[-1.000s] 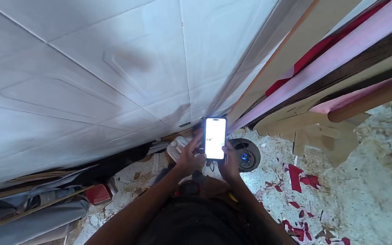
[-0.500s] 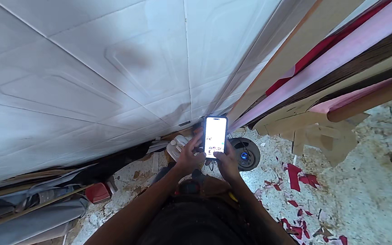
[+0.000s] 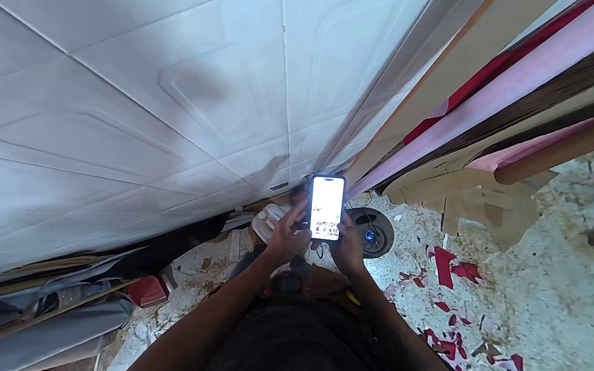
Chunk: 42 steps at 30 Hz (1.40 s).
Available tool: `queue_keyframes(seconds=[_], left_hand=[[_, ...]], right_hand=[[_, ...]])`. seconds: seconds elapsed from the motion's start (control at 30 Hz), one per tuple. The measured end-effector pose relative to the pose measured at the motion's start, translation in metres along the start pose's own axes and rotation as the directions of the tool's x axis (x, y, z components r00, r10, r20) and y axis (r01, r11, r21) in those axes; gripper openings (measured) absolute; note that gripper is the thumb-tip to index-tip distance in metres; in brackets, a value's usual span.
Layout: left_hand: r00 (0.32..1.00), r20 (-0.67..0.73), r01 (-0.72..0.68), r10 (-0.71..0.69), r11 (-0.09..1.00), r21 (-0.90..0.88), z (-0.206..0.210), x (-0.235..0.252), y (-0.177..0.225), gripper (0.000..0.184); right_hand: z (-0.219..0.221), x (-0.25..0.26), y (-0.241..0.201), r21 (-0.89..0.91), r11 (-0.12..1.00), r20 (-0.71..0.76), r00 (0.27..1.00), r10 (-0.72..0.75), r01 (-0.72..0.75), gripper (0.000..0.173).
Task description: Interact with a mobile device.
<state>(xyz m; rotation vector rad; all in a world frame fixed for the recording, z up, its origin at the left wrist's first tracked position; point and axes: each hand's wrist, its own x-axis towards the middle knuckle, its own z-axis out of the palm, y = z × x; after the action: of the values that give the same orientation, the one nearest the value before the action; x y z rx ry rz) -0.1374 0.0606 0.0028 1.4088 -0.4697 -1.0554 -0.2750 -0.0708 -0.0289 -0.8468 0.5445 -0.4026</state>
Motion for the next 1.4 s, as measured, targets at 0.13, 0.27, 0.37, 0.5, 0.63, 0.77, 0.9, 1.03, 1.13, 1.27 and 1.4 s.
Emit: queue_keyframes(seconds=[0.13, 0.27, 0.37, 0.5, 0.63, 0.77, 0.9, 1.03, 1.13, 1.27, 1.4], left_hand=[[1.0, -0.016, 0.012, -0.012, 1.0, 0.019, -0.0003, 0.0006, -0.0003, 0.076], [0.999, -0.036, 0.025, -0.023, 0.999, 0.041, -0.0007, 0.0008, 0.0, 0.071], [0.999, -0.034, 0.005, -0.003, 0.999, 0.054, -0.0005, 0.0011, 0.0009, 0.069], [0.999, -0.03, -0.021, 0.022, 0.999, 0.036, -0.0014, 0.0021, -0.0027, 0.065], [0.999, -0.027, -0.02, 0.021, 0.999, 0.035, -0.0025, 0.0029, -0.004, 0.063], [0.999, -0.035, -0.025, 0.027, 0.999, 0.041, -0.0024, 0.0038, -0.0048, 0.062], [0.998, -0.031, -0.048, 0.049, 0.998, 0.041, -0.0028, 0.004, -0.0051, 0.061], [0.999, -0.032, -0.028, 0.029, 0.999, 0.034, -0.0029, 0.0019, -0.0034, 0.059], [0.999, -0.027, -0.017, 0.019, 0.997, 0.081, -0.0043, -0.0031, -0.0028, 0.058], [0.999, -0.044, -0.023, 0.024, 1.0, 0.021, -0.0016, 0.0034, -0.001, 0.055], [0.999, -0.037, -0.028, 0.029, 0.999, 0.034, -0.0009, 0.0046, 0.0005, 0.052]], right_hand=[[-0.0001, -0.0007, 0.0001, 0.0, 1.0, -0.003, 1.0, -0.015, 0.015, 0.049], [0.0006, -0.0002, -0.0004, 0.026, 0.999, 0.01, 1.0, -0.021, 0.021, 0.05], [0.001, -0.0004, -0.002, 0.025, 1.0, -0.008, 1.0, -0.004, 0.005, 0.051], [0.0001, 0.0002, -0.0014, 0.023, 1.0, -0.019, 1.0, -0.007, 0.007, 0.05], [-0.0006, 0.0013, -0.0013, 0.026, 1.0, -0.003, 1.0, -0.015, 0.015, 0.05], [-0.0011, 0.0026, -0.0019, 0.044, 0.999, 0.012, 1.0, -0.012, 0.011, 0.05], [-0.0004, 0.0025, -0.0024, 0.011, 1.0, -0.007, 1.0, 0.01, -0.01, 0.049], [-0.001, 0.0028, -0.0015, -0.036, 0.999, 0.007, 1.0, 0.007, -0.007, 0.052], [-0.0019, 0.0024, -0.0014, -0.048, 0.999, 0.018, 1.0, 0.007, -0.006, 0.054], [-0.0009, 0.0026, -0.0031, -0.054, 0.999, 0.024, 1.0, 0.004, -0.003, 0.056], [0.0016, 0.0016, -0.0043, -0.08, 0.997, 0.006, 1.0, -0.007, 0.007, 0.058]])
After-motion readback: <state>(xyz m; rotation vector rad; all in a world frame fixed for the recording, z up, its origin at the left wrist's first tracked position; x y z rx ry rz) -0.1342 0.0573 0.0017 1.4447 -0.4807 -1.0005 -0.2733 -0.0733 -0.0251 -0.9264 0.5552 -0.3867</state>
